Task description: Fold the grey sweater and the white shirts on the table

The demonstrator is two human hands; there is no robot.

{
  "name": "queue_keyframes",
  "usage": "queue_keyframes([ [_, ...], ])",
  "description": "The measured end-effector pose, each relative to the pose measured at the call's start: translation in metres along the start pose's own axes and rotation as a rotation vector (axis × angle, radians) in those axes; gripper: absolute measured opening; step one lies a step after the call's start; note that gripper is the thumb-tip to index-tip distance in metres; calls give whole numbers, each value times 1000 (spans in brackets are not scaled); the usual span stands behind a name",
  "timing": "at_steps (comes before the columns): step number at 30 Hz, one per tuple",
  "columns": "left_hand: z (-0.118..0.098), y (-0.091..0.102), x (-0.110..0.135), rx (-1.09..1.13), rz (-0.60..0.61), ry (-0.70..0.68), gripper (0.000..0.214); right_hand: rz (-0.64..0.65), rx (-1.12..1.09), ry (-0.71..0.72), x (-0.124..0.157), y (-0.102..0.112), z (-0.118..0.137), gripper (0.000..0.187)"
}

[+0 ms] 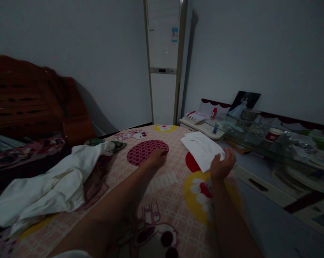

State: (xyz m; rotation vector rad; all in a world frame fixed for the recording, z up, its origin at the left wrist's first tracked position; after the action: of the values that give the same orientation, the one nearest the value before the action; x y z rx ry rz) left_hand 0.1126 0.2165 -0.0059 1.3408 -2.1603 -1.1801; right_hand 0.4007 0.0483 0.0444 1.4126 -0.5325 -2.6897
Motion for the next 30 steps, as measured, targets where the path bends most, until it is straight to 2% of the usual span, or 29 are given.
queue_keyframes([
  [2, 17, 11, 29, -18, -3, 36, 36, 131, -91, 177, 20, -17, 37, 33],
  [5, 34, 19, 62, -37, -9, 66, 44, 414, -223, 493, 76, -49, 95, 29],
  [8, 43, 24, 84, -17, -34, 58, 47, 637, -271, 703, 131, -72, 120, 29],
  [11, 46, 27, 98, 41, -63, 36, 48, 776, -268, 744, 150, -91, 112, 31],
  [14, 46, 33, 106, 82, -125, 25, 42, 856, -307, 758, 146, -103, 99, 33],
  [16, 47, 45, 108, 83, -198, 49, 35, 889, -341, 763, 141, -107, 94, 34],
  [18, 51, 67, 111, 45, -324, 98, 32, 886, -360, 730, 136, -108, 90, 34],
  [21, 57, 116, 124, -38, -513, 169, 38, 879, -383, 682, 135, -109, 87, 36],
  [23, 61, 149, 138, -93, -590, 206, 40, 873, -394, 656, 135, -109, 86, 37],
  [26, 73, 193, 171, -301, -697, 370, 39, 866, -397, 643, 133, -110, 87, 39],
  [28, 87, 207, 191, -386, -695, 507, 41, 867, -389, 644, 132, -111, 88, 37],
  [30, 101, 208, 202, -415, -647, 601, 39, 865, -380, 643, 130, -111, 89, 35],
])
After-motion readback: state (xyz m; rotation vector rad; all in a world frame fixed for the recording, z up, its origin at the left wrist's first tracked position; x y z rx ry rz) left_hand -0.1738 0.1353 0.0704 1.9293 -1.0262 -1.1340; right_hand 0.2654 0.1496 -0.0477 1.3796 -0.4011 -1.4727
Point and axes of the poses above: each hand's wrist, its own x-axis away from the middle knuckle, its own y-axis out of the back of the hand, z = x × y, the point moved 9 cm from there along -x, towards the middle knuckle, and after that the axes turned 15 degrees about x, right-handed, at the moved point
